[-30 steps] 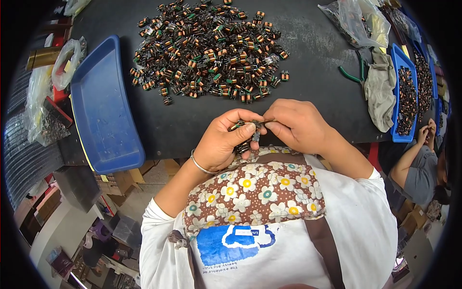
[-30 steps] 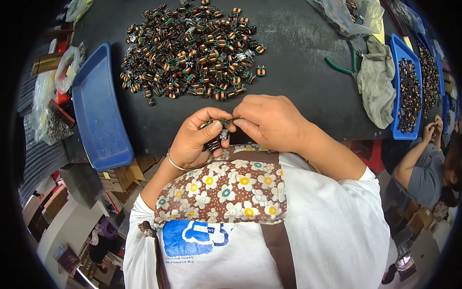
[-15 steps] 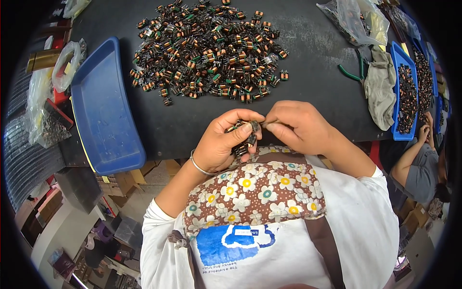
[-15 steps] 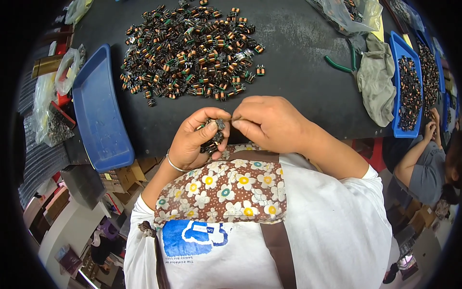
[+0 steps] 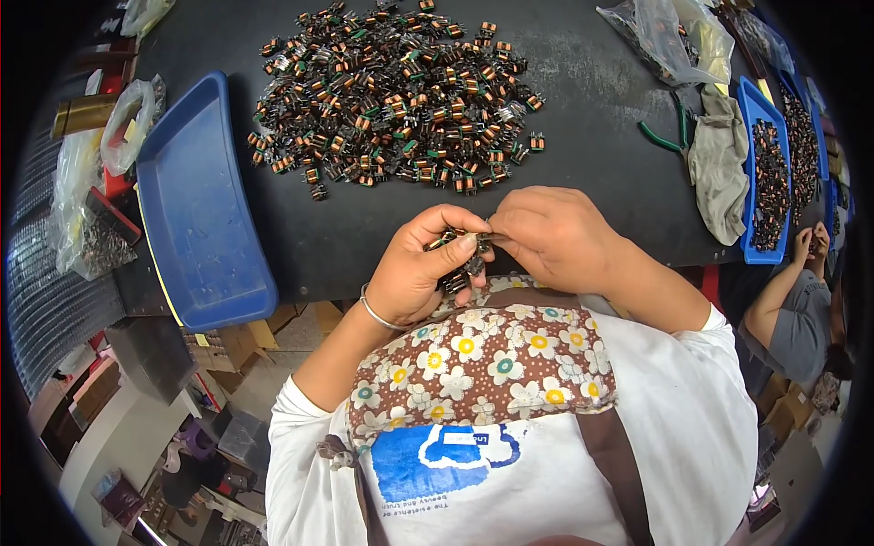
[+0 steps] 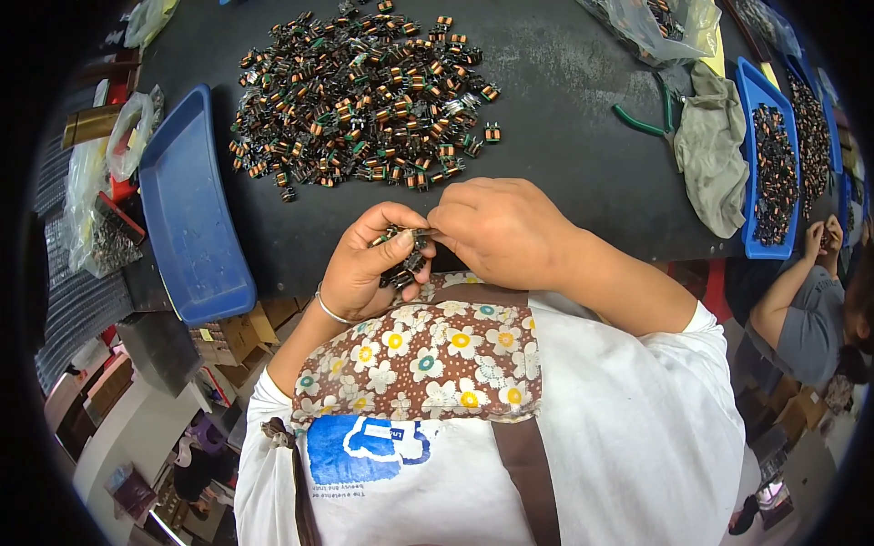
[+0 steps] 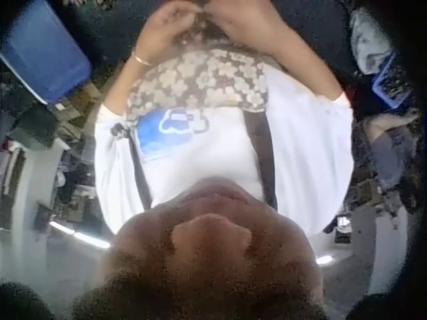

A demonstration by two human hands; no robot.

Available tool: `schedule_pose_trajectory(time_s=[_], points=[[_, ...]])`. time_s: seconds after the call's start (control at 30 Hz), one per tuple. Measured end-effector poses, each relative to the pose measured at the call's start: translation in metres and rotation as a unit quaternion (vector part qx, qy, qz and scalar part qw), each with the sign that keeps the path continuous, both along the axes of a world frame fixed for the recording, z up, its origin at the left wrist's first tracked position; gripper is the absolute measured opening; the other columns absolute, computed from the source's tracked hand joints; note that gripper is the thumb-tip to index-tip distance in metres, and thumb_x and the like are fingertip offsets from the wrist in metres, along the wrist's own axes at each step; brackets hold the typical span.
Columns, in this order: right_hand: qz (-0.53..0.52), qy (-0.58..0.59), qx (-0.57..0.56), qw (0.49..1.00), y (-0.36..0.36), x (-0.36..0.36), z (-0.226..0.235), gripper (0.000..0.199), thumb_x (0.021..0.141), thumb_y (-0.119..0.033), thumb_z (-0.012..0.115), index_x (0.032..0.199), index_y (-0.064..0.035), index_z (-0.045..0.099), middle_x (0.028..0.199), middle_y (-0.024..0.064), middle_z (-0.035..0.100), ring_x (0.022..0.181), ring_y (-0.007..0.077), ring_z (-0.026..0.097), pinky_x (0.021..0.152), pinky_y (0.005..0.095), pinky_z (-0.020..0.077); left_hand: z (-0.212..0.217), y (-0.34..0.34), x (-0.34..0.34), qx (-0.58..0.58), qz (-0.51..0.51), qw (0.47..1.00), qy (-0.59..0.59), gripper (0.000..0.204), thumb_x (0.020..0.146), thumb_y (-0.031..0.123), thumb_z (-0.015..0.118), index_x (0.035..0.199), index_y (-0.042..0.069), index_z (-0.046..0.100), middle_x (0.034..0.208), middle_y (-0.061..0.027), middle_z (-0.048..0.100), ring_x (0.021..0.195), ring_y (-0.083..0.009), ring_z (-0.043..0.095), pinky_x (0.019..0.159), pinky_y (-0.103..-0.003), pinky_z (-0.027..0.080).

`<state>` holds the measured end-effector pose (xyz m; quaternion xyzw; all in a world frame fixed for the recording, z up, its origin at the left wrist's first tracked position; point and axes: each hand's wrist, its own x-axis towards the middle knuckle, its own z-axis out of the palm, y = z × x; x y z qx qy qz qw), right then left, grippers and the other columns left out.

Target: The person assembles small metal parts onto plastic bases by hand, taking the parts from blue trays and attaching them to the bases.

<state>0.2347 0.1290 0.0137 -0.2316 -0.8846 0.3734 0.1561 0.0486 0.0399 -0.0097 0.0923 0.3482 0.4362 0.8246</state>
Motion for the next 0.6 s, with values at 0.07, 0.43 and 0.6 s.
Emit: schedule_pose_trajectory(time_s=[0.07,0.43,0.6], points=[[0.006,0.014,0.032,0.999,-0.004,-0.005,0.007,0.011,0.072,-0.008,0.063,0.083,-0.0066,0.06,0.076,0.0069,0.057,0.071,0.0272,0.058,0.06,0.0378,0.0469,0.005,-0.004,-0.002,-0.002,0.009,1.0,0.005,0.015,0.089,0.015,0.058,0.102,0.007,0.055,0.086,-0.0072,0.061,0.065,-0.0136,0.06,0.046,-0.024,0.047],[-0.021,0.083,-0.054,0.995,0.008,-0.034,0.057,0.012,0.074,0.002,0.061,0.086,-0.0013,0.064,0.075,0.0096,0.061,0.067,0.024,0.059,0.058,0.0309,0.0469,0.07,-0.006,-0.102,0.094,0.209,0.972,0.044,0.015,0.088,0.013,0.055,0.103,0.01,0.054,0.082,-0.0091,0.057,0.059,-0.0157,0.054,0.039,-0.023,0.041],[-0.09,0.078,-0.068,0.991,0.016,-0.019,0.071,0.013,0.072,0.004,0.061,0.084,0.0,0.065,0.074,0.0095,0.06,0.065,0.017,0.058,0.057,0.025,0.0447,0.105,-0.019,-0.219,0.147,0.421,0.838,0.315,0.016,0.09,0.014,0.053,0.104,0.008,0.055,0.084,-0.0077,0.058,0.064,-0.0132,0.055,0.045,-0.025,0.047]])
